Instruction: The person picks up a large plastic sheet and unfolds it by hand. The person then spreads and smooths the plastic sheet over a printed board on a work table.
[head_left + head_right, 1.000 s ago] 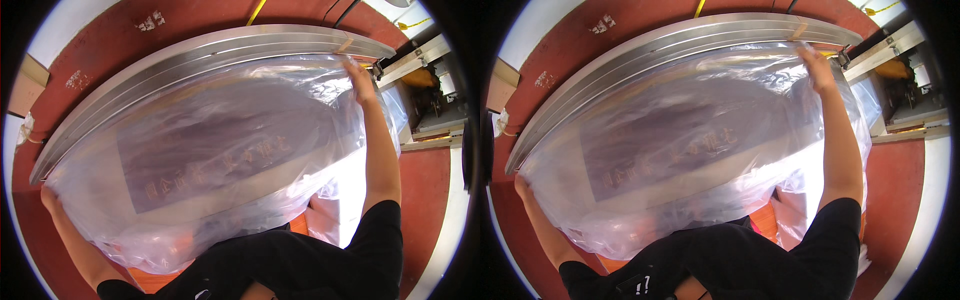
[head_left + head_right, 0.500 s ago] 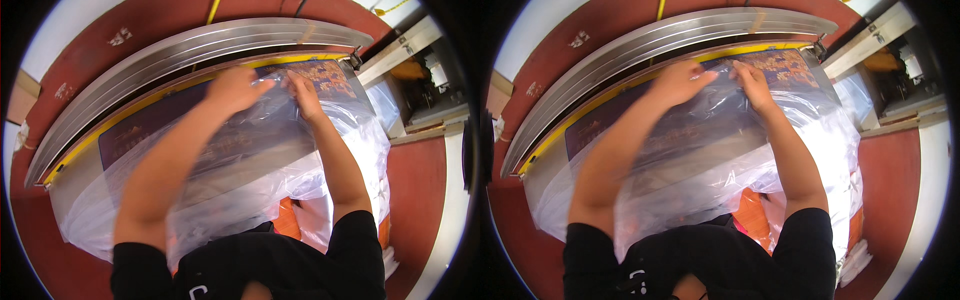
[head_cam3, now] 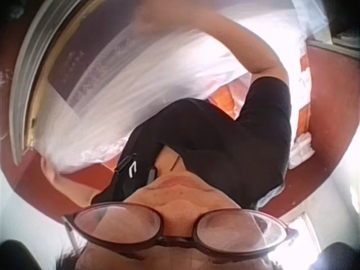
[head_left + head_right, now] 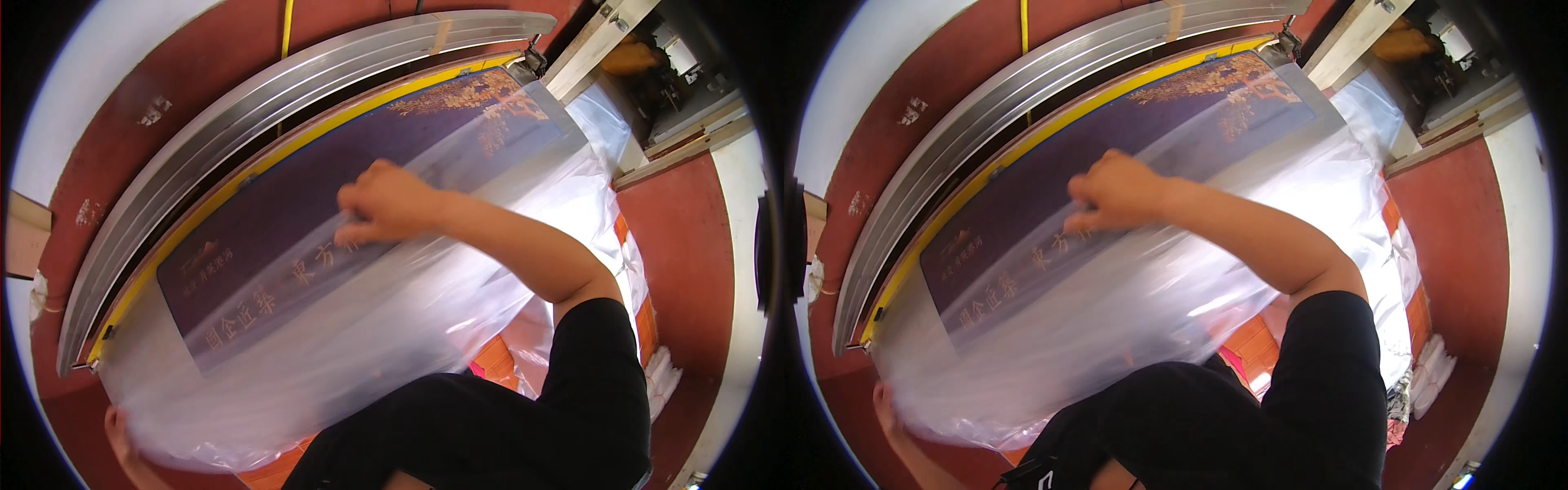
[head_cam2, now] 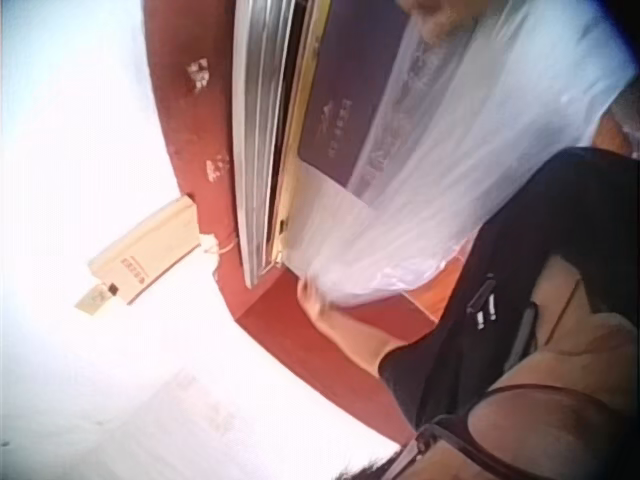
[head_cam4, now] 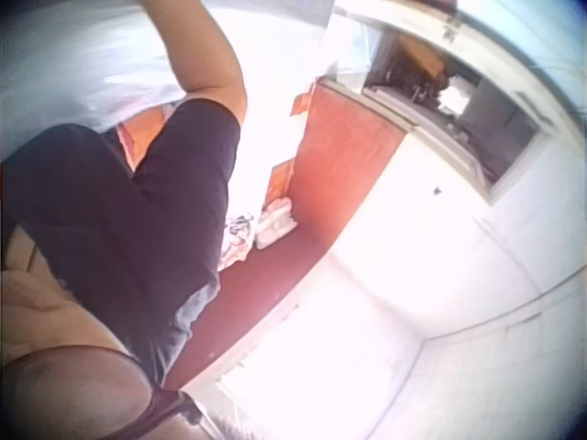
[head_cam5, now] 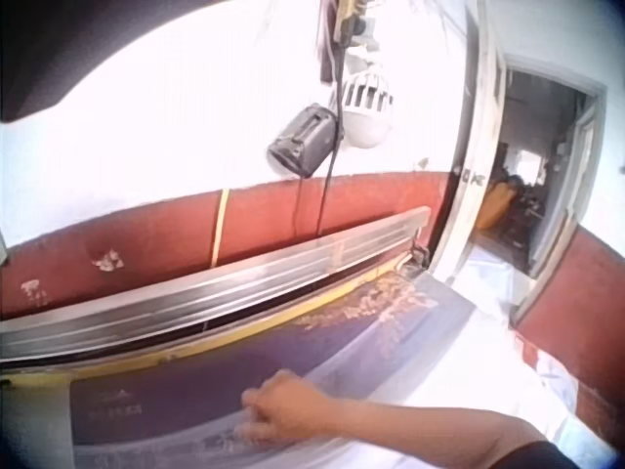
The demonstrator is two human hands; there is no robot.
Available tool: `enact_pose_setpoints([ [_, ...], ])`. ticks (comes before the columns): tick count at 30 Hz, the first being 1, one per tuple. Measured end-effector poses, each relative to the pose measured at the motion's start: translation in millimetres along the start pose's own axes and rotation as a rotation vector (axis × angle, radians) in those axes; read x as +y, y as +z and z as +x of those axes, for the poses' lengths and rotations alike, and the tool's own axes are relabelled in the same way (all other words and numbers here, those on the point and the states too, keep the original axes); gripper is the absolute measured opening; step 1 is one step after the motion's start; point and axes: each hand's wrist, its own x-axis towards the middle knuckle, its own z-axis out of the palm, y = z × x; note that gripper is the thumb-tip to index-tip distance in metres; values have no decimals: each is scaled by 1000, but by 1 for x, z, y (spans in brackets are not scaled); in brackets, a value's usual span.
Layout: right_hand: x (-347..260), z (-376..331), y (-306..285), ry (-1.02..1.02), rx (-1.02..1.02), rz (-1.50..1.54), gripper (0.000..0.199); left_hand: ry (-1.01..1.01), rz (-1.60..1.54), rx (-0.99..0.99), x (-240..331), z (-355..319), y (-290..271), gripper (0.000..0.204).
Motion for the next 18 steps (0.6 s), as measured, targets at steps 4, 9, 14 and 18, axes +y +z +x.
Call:
enact_pose_setpoints([
  [4, -4, -12, -1, -178, -131, -37, 20, -417, 63, 242, -147, -64, -213, 32],
  [9, 121, -129, -113, 126, -69, -595, 18, 82, 302, 429, -51, 76, 14, 23],
  [14, 206, -271, -295, 1013, 387, -495, 26, 159, 241, 315, -44, 133, 42, 16],
  [18, 197, -178, -126, 912, 622, -7, 44, -29, 451, 484, -44, 120, 33, 21],
])
